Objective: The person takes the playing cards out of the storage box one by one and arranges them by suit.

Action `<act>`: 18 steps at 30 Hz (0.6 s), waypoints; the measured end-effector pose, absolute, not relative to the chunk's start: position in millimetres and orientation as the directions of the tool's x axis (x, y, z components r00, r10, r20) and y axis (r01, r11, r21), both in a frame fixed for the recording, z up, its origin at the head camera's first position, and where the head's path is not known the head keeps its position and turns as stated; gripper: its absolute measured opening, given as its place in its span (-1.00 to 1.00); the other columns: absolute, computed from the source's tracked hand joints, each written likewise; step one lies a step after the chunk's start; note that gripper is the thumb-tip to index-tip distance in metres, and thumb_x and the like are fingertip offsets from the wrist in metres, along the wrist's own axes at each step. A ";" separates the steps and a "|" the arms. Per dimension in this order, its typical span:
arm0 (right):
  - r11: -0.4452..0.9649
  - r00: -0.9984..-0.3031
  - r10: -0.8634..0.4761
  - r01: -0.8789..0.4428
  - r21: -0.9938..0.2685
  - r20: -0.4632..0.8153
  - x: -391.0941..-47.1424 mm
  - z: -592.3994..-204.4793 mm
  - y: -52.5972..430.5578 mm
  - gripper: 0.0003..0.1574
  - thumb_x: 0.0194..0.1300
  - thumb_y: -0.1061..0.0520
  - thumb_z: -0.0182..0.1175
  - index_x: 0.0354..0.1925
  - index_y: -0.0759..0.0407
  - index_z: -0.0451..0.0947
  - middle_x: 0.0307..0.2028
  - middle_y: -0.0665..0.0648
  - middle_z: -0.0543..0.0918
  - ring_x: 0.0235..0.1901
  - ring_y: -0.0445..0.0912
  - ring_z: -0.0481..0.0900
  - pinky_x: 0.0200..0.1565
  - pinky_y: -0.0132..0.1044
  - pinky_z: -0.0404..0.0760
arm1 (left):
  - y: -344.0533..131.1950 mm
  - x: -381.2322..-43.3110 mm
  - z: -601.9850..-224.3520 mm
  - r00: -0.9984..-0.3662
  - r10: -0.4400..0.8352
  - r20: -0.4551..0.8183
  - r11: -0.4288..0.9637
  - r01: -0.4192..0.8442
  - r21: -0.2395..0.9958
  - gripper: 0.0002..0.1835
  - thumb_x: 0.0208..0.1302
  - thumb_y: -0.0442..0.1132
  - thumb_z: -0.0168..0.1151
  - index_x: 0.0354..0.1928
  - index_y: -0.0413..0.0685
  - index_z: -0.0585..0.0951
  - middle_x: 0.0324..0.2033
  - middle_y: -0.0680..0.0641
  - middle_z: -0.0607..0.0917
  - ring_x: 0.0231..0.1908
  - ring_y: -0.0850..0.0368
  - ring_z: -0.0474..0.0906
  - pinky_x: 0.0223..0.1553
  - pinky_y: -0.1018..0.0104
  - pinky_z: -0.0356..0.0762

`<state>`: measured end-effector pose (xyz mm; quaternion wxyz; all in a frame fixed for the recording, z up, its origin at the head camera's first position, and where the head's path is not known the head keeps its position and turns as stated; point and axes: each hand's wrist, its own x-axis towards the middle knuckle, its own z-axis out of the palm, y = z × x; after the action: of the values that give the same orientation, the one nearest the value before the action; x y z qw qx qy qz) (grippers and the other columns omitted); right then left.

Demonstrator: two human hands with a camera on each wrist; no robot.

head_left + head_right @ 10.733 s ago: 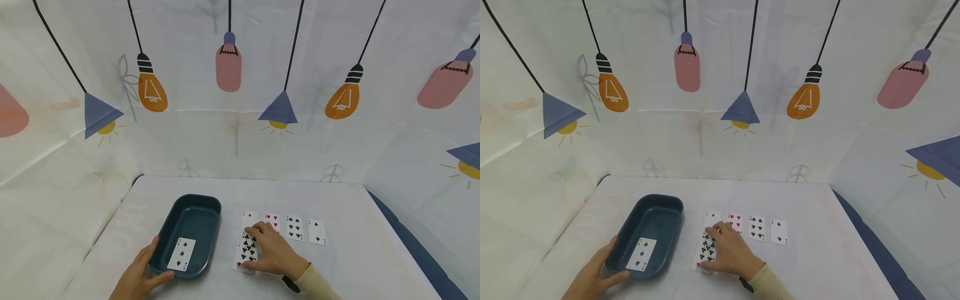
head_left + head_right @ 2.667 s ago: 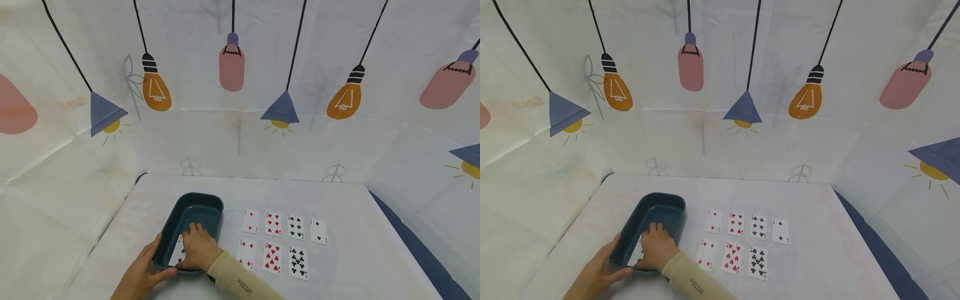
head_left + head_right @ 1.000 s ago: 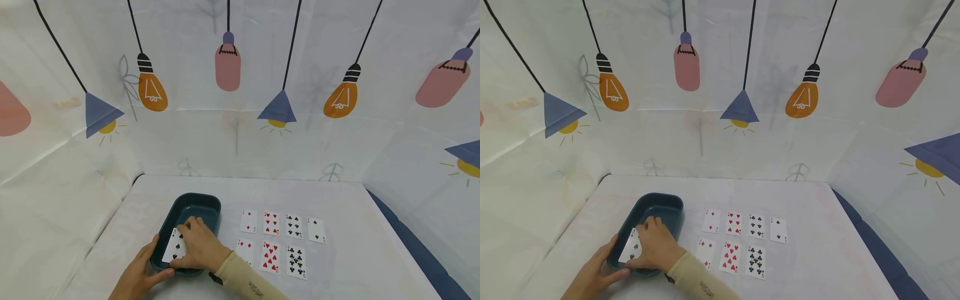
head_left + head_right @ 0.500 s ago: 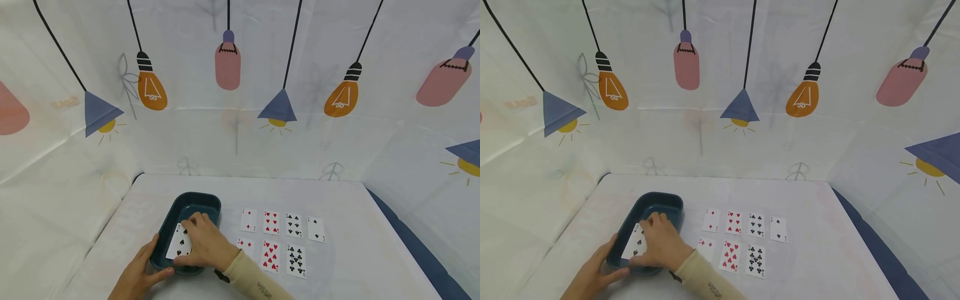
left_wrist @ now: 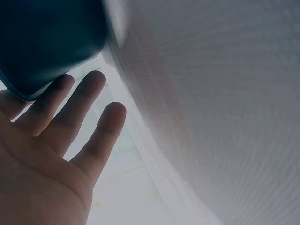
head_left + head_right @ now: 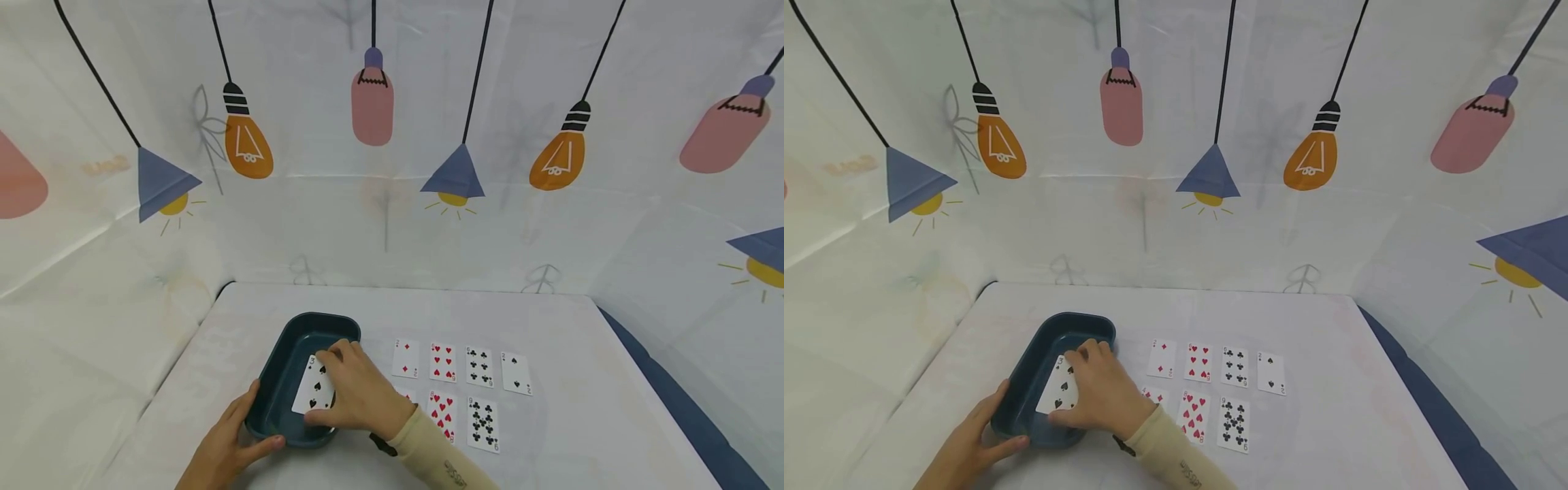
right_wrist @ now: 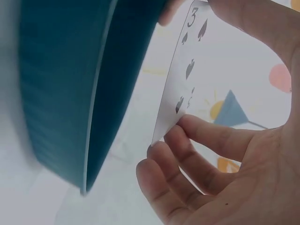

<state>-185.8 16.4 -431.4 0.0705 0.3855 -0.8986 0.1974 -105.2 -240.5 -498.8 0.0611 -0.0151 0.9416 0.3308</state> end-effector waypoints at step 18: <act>0.653 -0.744 -0.617 -0.666 -0.362 0.257 -185.3 -433.6 60.4 0.04 0.00 -0.38 0.50 0.32 0.06 0.46 0.11 0.04 0.46 0.05 -0.10 0.40 0.04 -0.34 0.55 | -241.9 -104.3 -499.3 -0.995 0.026 -0.096 0.757 -0.044 0.652 0.29 0.06 0.36 0.43 0.64 0.02 -0.09 0.48 -0.35 0.18 0.39 -0.40 0.21 0.20 -0.40 0.36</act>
<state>-185.3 60.4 -433.6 0.0554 0.3535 -0.9073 0.2209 -104.3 -241.9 -499.3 0.0495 -0.0048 0.9359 0.3488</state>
